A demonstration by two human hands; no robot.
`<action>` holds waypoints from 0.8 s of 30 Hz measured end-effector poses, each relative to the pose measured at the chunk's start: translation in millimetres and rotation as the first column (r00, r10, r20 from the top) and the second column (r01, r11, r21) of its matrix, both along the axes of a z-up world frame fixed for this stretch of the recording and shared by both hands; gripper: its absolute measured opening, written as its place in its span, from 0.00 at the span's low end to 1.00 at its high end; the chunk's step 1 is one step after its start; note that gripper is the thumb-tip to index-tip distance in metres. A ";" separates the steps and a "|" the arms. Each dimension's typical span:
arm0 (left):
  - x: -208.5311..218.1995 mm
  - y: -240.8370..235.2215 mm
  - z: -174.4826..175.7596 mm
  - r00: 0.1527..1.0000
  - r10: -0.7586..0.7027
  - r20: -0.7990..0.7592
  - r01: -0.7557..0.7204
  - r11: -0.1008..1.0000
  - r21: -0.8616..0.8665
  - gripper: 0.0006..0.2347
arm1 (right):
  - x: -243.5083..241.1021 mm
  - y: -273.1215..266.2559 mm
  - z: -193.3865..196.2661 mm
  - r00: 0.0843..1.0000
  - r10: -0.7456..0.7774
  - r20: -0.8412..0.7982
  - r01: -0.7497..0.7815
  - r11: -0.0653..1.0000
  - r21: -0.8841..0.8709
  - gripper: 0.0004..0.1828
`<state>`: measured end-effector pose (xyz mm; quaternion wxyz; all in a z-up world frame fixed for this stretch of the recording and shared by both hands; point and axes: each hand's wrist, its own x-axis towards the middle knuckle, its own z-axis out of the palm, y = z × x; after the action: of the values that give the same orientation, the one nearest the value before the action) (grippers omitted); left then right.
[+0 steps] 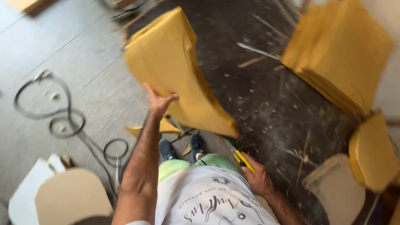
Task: Cutting out shapes from foam sheets using a utility knife for furniture reupholstery.
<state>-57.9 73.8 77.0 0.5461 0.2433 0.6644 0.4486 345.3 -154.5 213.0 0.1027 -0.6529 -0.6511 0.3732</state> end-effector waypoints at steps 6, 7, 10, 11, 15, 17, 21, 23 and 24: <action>32.3 -3.7 -13.8 0.953 0.002 -0.304 -0.035 0.994 -0.104 0.64 | 17.3 24.9 -0.8 0.711 -0.685 0.161 0.702 0.706 -0.096 0.20; 34.9 -7.1 -11.4 0.947 0.000 -0.320 -0.034 0.995 -0.099 0.64 | 7.9 49.7 6.1 0.712 -0.687 0.146 0.702 0.705 -0.105 0.20; 43.1 -10.9 7.5 0.924 0.007 -0.382 -0.064 0.989 -0.135 0.64 | -16.0 132.8 10.2 0.894 -0.328 -0.307 0.381 0.915 0.134 0.34; 47.3 -14.3 19.1 0.922 -0.011 -0.388 -0.058 0.985 -0.164 0.61 | -23.1 161.1 0.1 0.943 -0.223 -0.246 0.268 0.949 0.168 0.32; 102.8 -59.5 118.9 0.931 -0.030 -0.364 -0.060 0.971 -0.232 0.49 | -40.9 197.1 3.3 0.910 -0.318 -0.268 0.342 0.938 0.050 0.23; 146.7 -105.0 110.8 0.982 -0.069 -0.178 0.019 0.963 -0.268 0.44 | -22.9 185.6 2.3 0.827 -0.406 -0.389 0.459 0.887 0.052 0.15; 244.5 -203.8 85.3 0.782 -0.127 0.610 0.382 0.871 -0.309 0.31 | 29.9 146.4 10.7 0.699 -0.514 -0.497 0.555 0.828 -0.077 0.16; 281.4 -198.9 104.0 0.645 0.197 0.738 0.075 0.945 -0.319 0.32 | 46.4 118.6 4.0 0.662 -0.534 -0.526 0.566 0.816 -0.116 0.12; 299.2 -205.7 114.2 0.368 0.473 0.800 -0.244 0.880 -0.408 0.34 | 53.9 94.1 0.5 0.633 -0.550 -0.545 0.563 0.810 -0.163 0.12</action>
<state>241.3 -131.8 191.2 0.7203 -0.2385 0.3647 0.5397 399.2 -60.4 213.5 0.4087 -0.6784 -0.3608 0.4926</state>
